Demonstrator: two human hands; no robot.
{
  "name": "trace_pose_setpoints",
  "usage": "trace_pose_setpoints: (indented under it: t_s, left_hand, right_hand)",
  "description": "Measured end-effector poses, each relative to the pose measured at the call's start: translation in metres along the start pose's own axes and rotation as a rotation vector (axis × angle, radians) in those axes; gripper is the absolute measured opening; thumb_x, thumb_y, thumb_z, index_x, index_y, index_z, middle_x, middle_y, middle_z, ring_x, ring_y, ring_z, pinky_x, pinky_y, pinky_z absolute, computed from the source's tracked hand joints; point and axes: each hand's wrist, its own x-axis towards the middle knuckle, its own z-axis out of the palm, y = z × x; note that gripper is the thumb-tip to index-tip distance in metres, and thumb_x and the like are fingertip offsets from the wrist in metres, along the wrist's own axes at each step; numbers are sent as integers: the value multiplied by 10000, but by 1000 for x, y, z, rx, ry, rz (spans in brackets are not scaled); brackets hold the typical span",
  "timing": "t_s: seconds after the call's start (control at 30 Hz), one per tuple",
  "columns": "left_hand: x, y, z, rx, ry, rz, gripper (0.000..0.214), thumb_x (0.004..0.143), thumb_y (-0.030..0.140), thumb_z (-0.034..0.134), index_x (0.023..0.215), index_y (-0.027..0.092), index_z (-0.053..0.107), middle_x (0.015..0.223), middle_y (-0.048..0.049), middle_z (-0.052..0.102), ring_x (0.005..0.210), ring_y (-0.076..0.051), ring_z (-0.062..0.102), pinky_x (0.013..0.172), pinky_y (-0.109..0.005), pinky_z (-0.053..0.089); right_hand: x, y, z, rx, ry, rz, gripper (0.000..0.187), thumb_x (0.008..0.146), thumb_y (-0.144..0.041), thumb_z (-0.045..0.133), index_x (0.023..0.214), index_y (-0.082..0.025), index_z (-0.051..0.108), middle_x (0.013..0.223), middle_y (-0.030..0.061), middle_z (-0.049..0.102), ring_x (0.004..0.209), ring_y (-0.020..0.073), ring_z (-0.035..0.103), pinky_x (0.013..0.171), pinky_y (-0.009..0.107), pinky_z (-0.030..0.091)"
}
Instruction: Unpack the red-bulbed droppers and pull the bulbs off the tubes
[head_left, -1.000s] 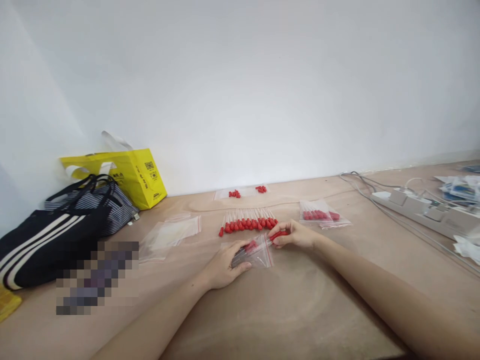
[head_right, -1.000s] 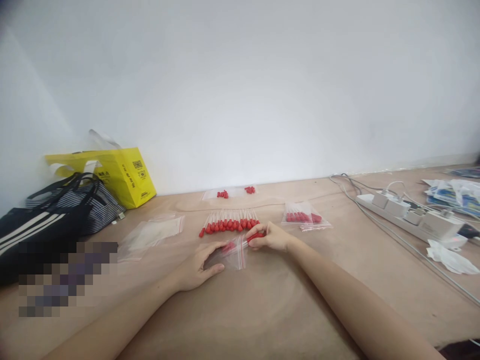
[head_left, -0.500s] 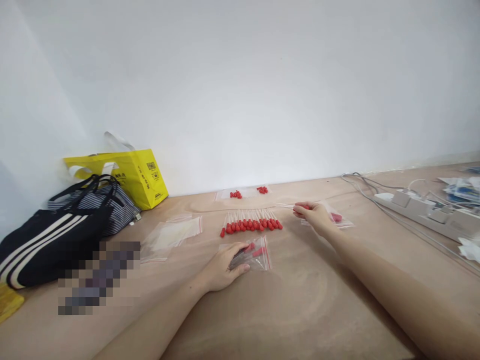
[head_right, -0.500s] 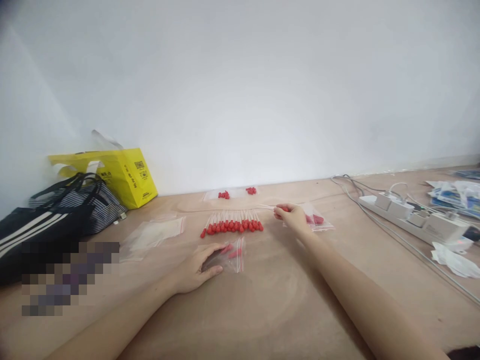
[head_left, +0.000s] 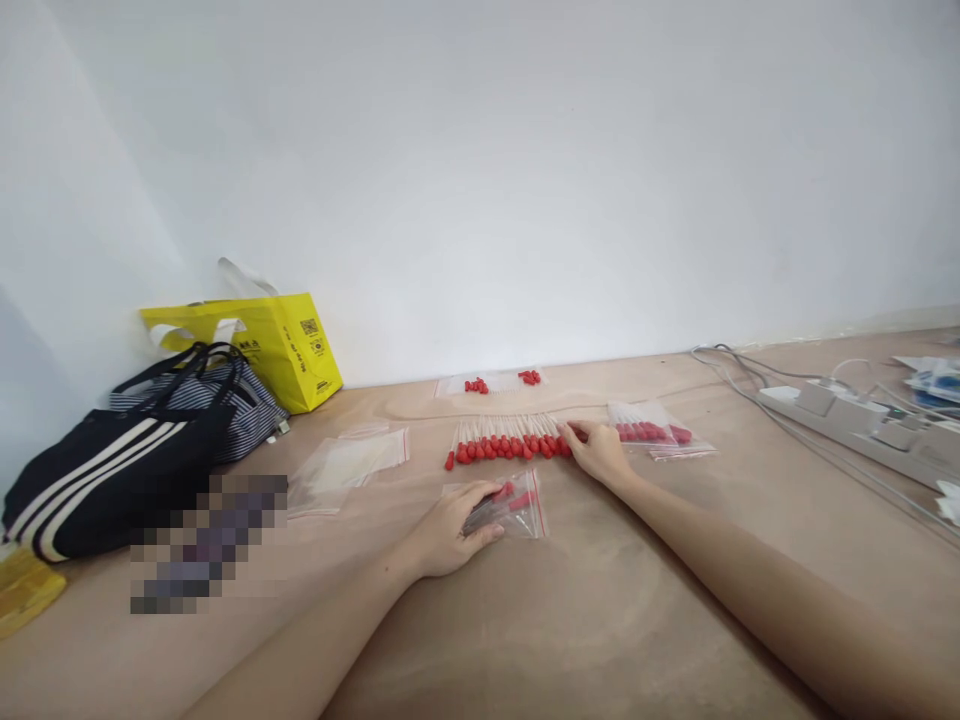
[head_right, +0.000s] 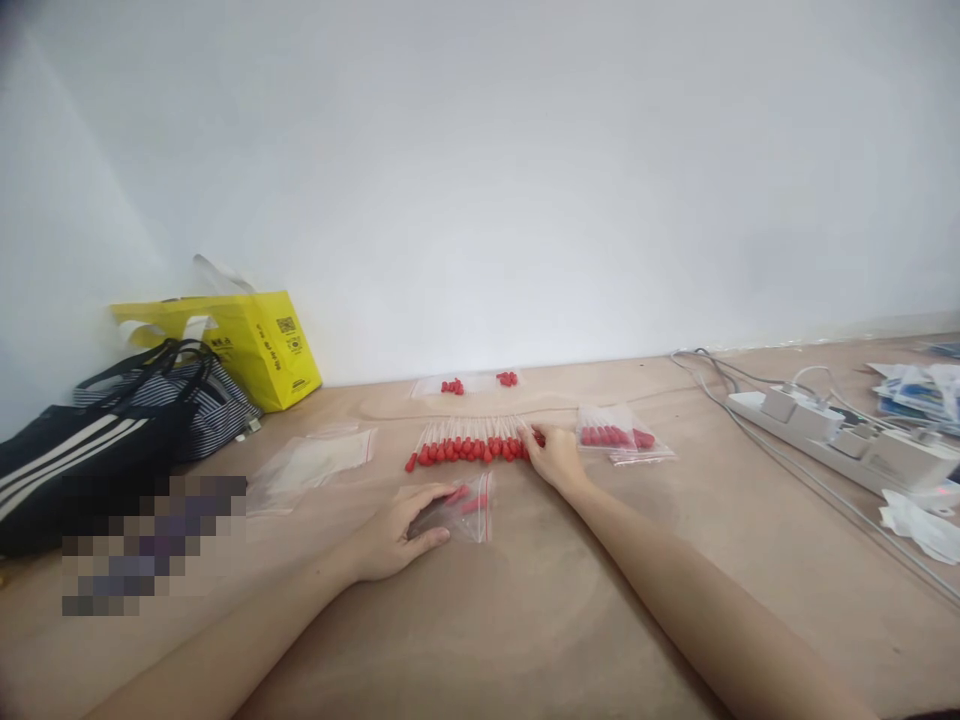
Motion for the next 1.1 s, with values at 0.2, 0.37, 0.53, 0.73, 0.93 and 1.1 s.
trace_pose_setpoints:
  t_s: [0.2, 0.37, 0.53, 0.73, 0.93, 1.1]
  left_hand:
    - [-1, -3, 0, -3, -5, 0, 442, 788, 385, 476, 1194, 219, 421, 1244, -57, 468, 1127, -218, 428, 947, -377, 337]
    - [-3, -6, 0, -3, -16, -2, 448, 793, 389, 469, 1204, 224, 404, 1270, -45, 443, 1151, -204, 406, 967, -366, 321]
    - [-3, -8, 0, 14, -23, -2, 453, 798, 401, 457, 1212, 227, 395, 1281, -44, 431, 1163, -204, 393, 973, -370, 316]
    - [-3, -6, 0, 9, -26, -12, 468, 796, 389, 463, 1224, 217, 381, 1285, -49, 429, 1168, -206, 392, 978, -372, 313]
    - [-4, -8, 2, -30, -13, -17, 523, 790, 394, 471, 1255, 205, 327, 1285, -66, 426, 1156, -209, 408, 958, -362, 339]
    - [-5, -12, 4, -34, -13, -27, 544, 787, 431, 463, 1263, 209, 320, 1298, -74, 408, 1163, -223, 398, 962, -388, 330]
  right_hand:
    - [1, 10, -8, -27, 68, 101, 422, 834, -367, 294, 654, -139, 601, 671, 98, 644, 673, 209, 588, 635, 284, 396]
    - [2, 20, -9, 8, 85, 135, 276, 786, -289, 389, 766, -143, 623, 785, 89, 662, 763, 208, 603, 689, 290, 423]
    - [2, 26, -2, 84, 70, 135, 256, 702, -187, 506, 931, -112, 592, 859, 100, 656, 772, 174, 615, 709, 274, 464]
    - [-3, 13, -6, 154, 66, 77, 226, 710, -185, 513, 910, -122, 596, 830, 80, 654, 736, 153, 607, 671, 264, 470]
    - [-36, -36, -16, 195, -337, -390, 82, 694, -218, 575, 677, -186, 648, 678, 12, 624, 693, 139, 546, 683, 267, 411]
    - [-51, -50, -5, 128, -370, -444, 187, 679, -262, 636, 859, -217, 656, 745, 22, 602, 724, 148, 505, 711, 284, 386]
